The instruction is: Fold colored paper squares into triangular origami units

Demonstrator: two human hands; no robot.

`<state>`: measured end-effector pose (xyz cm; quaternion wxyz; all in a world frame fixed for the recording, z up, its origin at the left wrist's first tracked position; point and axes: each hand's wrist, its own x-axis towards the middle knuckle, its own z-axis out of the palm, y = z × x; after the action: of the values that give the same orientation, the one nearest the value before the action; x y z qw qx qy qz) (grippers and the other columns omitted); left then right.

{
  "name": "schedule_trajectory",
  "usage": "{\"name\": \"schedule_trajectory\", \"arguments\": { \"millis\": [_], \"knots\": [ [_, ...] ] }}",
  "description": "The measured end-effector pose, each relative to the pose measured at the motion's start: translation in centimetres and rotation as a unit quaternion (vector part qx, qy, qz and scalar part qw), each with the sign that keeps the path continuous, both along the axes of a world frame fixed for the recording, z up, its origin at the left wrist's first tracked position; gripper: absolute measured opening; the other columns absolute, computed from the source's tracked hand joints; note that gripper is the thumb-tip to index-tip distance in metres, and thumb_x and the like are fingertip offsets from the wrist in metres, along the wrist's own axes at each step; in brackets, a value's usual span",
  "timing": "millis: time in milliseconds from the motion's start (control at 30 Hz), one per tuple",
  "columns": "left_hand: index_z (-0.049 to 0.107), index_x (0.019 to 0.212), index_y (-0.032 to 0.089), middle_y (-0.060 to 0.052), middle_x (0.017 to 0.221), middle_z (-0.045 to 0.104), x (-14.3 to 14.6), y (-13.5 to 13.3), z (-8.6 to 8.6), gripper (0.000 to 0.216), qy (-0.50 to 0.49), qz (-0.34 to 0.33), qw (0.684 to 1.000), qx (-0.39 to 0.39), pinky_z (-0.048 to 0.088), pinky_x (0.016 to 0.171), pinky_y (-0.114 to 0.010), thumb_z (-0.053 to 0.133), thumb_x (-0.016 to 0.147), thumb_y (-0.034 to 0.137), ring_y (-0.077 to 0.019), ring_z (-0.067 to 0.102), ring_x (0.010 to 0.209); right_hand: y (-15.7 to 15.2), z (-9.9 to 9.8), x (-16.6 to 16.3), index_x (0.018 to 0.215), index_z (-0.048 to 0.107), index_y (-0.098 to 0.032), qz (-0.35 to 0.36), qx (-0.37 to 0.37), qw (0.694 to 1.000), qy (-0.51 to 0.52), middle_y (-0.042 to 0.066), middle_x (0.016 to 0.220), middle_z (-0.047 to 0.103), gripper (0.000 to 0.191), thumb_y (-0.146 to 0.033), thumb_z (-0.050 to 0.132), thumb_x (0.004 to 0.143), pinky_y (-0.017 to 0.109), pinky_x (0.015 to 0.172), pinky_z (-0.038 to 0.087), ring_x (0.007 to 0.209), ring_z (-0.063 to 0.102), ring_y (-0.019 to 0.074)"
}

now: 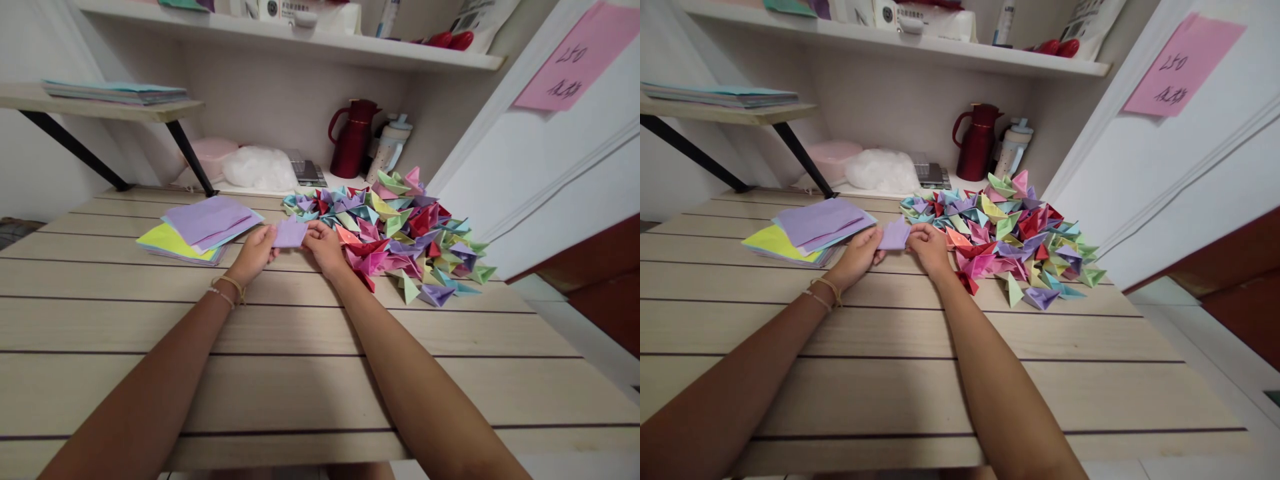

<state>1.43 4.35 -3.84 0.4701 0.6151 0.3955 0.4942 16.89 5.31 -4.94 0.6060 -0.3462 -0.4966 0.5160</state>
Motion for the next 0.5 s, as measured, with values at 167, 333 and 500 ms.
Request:
{"name": "schedule_trajectory", "arguments": {
  "millis": [167,333,500],
  "knots": [
    [0.046,0.065,0.017,0.007,0.045,0.038,0.18,0.15,-0.12,0.034,-0.042,0.001,0.999,-0.024,0.020,0.037,-0.018,0.053,0.079,0.048,-0.0045,0.030,0.038,0.25,-0.30,0.06,0.078,0.062,-0.019,-0.002,0.011,0.999,-0.045,-0.004,0.066,0.061,0.020,-0.021,0.064,0.058,0.022,0.057,0.044,0.059,0.054,0.0105],
    [0.055,0.077,0.016,0.007,0.051,0.040,0.26,0.12,-0.02,0.025,-0.040,-0.019,0.999,-0.032,0.019,0.039,-0.018,0.060,0.075,0.040,-0.0039,0.031,0.040,0.35,-0.45,0.17,0.078,0.066,-0.019,-0.013,0.040,0.997,-0.070,-0.001,0.074,0.065,0.020,-0.019,0.063,0.059,0.024,0.066,0.045,0.071,0.057,0.0137],
    [0.058,0.084,0.015,0.006,0.050,0.042,0.27,-0.10,0.20,0.026,-0.033,-0.027,0.998,-0.045,0.018,0.038,-0.017,0.060,0.074,0.038,-0.0038,0.032,0.039,-0.13,-0.11,0.07,0.075,0.068,-0.019,-0.009,0.052,0.996,-0.077,-0.002,0.072,0.064,0.016,-0.020,0.062,0.061,0.024,0.067,0.044,0.066,0.055,0.0115]
  ]
}}
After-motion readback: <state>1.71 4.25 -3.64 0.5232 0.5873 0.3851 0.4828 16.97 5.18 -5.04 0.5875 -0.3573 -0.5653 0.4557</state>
